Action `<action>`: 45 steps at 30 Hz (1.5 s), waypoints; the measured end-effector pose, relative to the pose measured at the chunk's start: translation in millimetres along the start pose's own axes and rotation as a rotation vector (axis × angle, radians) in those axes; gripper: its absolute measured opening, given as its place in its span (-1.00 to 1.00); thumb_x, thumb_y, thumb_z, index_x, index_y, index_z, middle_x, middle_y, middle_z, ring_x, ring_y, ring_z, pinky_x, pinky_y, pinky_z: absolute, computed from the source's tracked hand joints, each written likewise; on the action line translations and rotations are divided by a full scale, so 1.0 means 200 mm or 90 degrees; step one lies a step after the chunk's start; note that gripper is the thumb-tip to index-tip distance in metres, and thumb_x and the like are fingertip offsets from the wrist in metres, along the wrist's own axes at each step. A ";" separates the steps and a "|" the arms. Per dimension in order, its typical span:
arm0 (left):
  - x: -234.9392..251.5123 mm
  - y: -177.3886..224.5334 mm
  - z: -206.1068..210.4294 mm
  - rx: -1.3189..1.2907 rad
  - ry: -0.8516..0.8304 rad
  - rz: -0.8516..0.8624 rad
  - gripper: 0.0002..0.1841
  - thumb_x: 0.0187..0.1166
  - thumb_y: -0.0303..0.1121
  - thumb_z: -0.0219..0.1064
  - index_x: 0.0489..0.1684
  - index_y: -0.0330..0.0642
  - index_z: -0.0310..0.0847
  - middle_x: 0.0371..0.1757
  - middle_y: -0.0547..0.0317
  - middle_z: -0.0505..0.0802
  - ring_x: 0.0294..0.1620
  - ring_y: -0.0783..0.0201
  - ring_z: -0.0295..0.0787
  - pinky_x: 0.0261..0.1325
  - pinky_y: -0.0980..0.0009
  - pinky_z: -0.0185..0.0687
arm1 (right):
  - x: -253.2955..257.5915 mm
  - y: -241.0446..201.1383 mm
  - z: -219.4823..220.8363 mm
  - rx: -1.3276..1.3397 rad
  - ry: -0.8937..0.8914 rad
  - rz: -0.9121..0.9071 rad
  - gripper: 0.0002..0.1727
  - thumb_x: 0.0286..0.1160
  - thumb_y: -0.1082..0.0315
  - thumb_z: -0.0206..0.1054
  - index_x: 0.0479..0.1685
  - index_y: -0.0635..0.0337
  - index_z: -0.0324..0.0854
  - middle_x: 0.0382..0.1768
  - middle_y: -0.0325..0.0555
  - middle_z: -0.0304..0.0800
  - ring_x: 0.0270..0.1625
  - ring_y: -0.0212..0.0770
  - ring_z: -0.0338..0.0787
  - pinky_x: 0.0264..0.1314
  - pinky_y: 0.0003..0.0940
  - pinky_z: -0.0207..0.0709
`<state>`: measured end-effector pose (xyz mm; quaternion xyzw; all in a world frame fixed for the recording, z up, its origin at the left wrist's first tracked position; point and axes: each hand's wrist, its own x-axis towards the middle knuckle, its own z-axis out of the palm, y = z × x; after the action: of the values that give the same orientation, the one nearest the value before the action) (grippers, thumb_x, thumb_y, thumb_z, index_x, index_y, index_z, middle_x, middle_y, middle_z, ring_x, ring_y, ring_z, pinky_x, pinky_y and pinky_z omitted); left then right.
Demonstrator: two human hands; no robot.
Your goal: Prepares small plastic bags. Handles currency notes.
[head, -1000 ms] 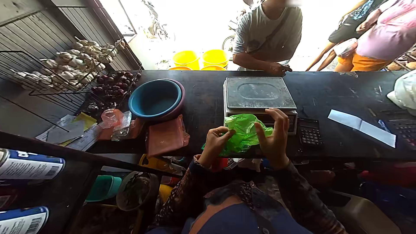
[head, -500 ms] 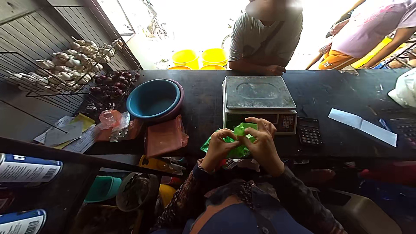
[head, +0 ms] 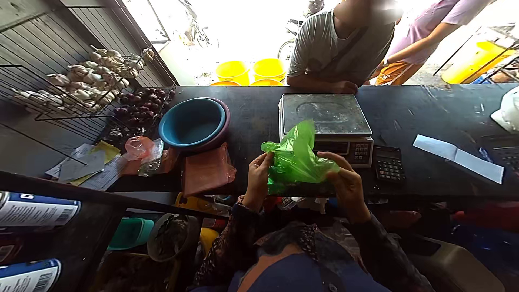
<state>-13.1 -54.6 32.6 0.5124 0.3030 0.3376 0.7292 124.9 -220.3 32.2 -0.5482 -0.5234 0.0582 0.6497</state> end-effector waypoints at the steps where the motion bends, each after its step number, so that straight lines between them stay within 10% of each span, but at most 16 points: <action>1: 0.00 0.01 0.00 -0.011 -0.002 -0.010 -0.70 0.83 -0.41 0.08 -0.21 -0.29 0.74 -0.36 0.24 0.86 -0.28 0.44 0.81 -0.05 0.44 0.77 | 0.00 0.00 0.01 0.003 -0.038 -0.007 -0.66 0.74 0.14 0.25 -0.32 0.12 0.79 0.27 -0.18 0.83 0.41 -0.35 0.70 0.49 -0.39 0.58; 5: -0.08 0.04 0.07 -0.036 -0.048 0.006 -0.69 0.83 -0.43 0.02 -0.18 -0.28 0.73 -0.32 0.25 0.88 -0.24 0.44 0.83 -0.02 0.43 0.79 | 0.01 0.06 0.15 -0.233 -0.124 -0.018 -0.83 0.50 0.30 0.42 -0.32 0.23 0.78 -0.32 -0.08 0.87 -0.13 -0.24 0.81 0.08 -0.35 0.64; 9: -0.08 0.06 0.07 -0.107 0.077 -0.019 -0.67 0.91 -0.35 -0.10 0.07 -0.34 0.60 -0.15 0.16 0.84 -0.07 0.35 0.81 0.07 0.33 0.76 | 0.03 0.07 0.19 -0.345 -0.149 0.058 -0.82 0.42 0.32 0.35 -0.39 0.26 0.75 -0.48 -0.01 0.79 -0.33 -0.03 0.80 -0.13 -0.05 0.59; 13: 0.03 0.07 -0.07 -0.253 0.167 -0.108 -0.59 0.94 -0.21 -0.19 0.43 -0.25 0.44 0.12 0.03 0.79 0.11 0.22 0.77 0.13 0.24 0.72 | 0.01 0.08 0.06 0.261 0.069 0.271 -0.75 0.64 0.41 0.05 0.02 0.31 0.62 0.17 -0.10 0.86 0.05 -0.35 0.86 0.08 -0.38 0.73; 17: 0.05 0.03 -0.07 -0.322 0.118 -0.160 -0.59 0.94 -0.17 -0.22 0.27 -0.22 0.49 -0.02 0.03 0.83 -0.01 0.21 0.83 0.06 0.26 0.77 | 0.10 0.01 -0.07 0.556 0.327 0.416 -0.52 0.87 0.19 -0.35 -0.06 0.01 0.56 -0.23 -0.20 0.91 -0.14 -0.27 0.92 -0.04 -0.27 0.84; 21: 0.06 0.03 0.00 -0.316 0.050 -0.177 -0.55 0.95 -0.12 -0.26 0.36 -0.19 0.46 0.04 0.03 0.82 0.07 0.21 0.81 0.16 0.23 0.75 | 0.07 0.01 -0.15 -0.025 -0.054 0.315 -0.52 0.50 0.05 0.29 0.27 0.18 0.55 -0.15 -0.29 0.75 -0.18 -0.48 0.73 -0.07 -0.43 0.68; 24: 0.09 0.05 0.01 -0.323 0.068 -0.187 -0.57 0.93 -0.11 -0.23 0.31 -0.16 0.48 0.01 0.03 0.81 0.04 0.19 0.81 0.13 0.20 0.75 | 0.06 0.02 -0.15 -0.235 -0.376 0.353 -0.61 0.53 0.05 0.40 0.06 0.20 0.73 -0.31 -0.02 0.82 -0.25 -0.14 0.79 -0.12 0.03 0.63; 27: 0.13 0.08 -0.03 -0.321 0.122 -0.137 -0.58 0.93 -0.13 -0.24 0.27 -0.16 0.50 -0.04 0.05 0.81 0.00 0.19 0.80 0.08 0.18 0.75 | -0.01 0.07 -0.32 -0.009 -0.129 0.342 -0.81 0.58 0.39 0.21 -0.12 0.25 0.73 -0.30 -0.36 0.81 -0.31 -0.57 0.72 -0.15 -0.55 0.66; 31: 0.12 0.09 -0.07 -0.289 0.132 -0.124 -0.57 0.93 -0.17 -0.25 0.18 -0.19 0.54 -0.12 0.05 0.83 -0.07 0.19 0.82 0.01 0.18 0.77 | -0.02 0.09 -0.53 0.199 0.259 0.289 -0.52 0.62 0.53 -0.15 0.34 0.08 0.60 0.01 -0.38 0.87 -0.19 -0.47 0.83 -0.18 -0.50 0.77; 34: 0.07 0.10 -0.02 -0.277 0.144 -0.128 -0.58 0.92 -0.20 -0.25 0.09 -0.20 0.56 -0.18 0.07 0.83 -0.15 0.21 0.83 -0.08 0.22 0.78 | 0.01 0.06 -0.49 0.184 0.508 0.168 -0.56 0.66 0.50 -0.23 -0.09 0.00 0.65 -0.22 -0.42 0.89 -0.28 -0.42 0.85 -0.25 -0.44 0.77; 36: 0.09 0.12 -0.02 -0.298 0.164 -0.105 -0.57 0.91 -0.20 -0.28 0.08 -0.20 0.53 -0.17 0.05 0.81 -0.12 0.19 0.82 -0.06 0.18 0.77 | 0.07 0.05 -0.51 0.153 0.649 0.113 -0.66 0.68 0.43 -0.26 -0.01 0.09 0.49 -0.18 -0.37 0.76 -0.17 -0.38 0.79 -0.07 -0.34 0.74; 41: 0.04 0.15 -0.07 -0.276 0.039 -0.097 -0.54 0.90 -0.03 -0.26 0.05 -0.07 0.55 -0.16 0.16 0.85 -0.07 0.26 0.83 0.02 0.20 0.79 | 0.08 -0.02 -0.38 -0.059 0.475 -0.002 -0.74 0.68 0.27 0.18 -0.37 -0.20 0.73 -0.30 -0.67 0.84 -0.15 -0.59 0.83 0.03 -0.50 0.75; 45: -0.04 0.12 -0.14 -0.106 -0.191 -0.092 -0.80 0.43 -0.50 0.22 -0.07 -0.08 0.64 -0.28 0.35 0.89 -0.25 0.51 0.84 -0.10 0.49 0.80 | 0.10 -0.07 -0.14 0.278 0.260 0.099 -0.88 0.45 0.31 0.35 -0.21 -0.23 0.70 -0.24 -0.46 0.90 -0.22 -0.39 0.92 -0.14 -0.37 0.86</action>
<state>-43.3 -39.5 49.0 0.4716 0.1981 0.2281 0.8284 147.3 -230.3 60.5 -0.4344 -0.3137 0.1073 0.8375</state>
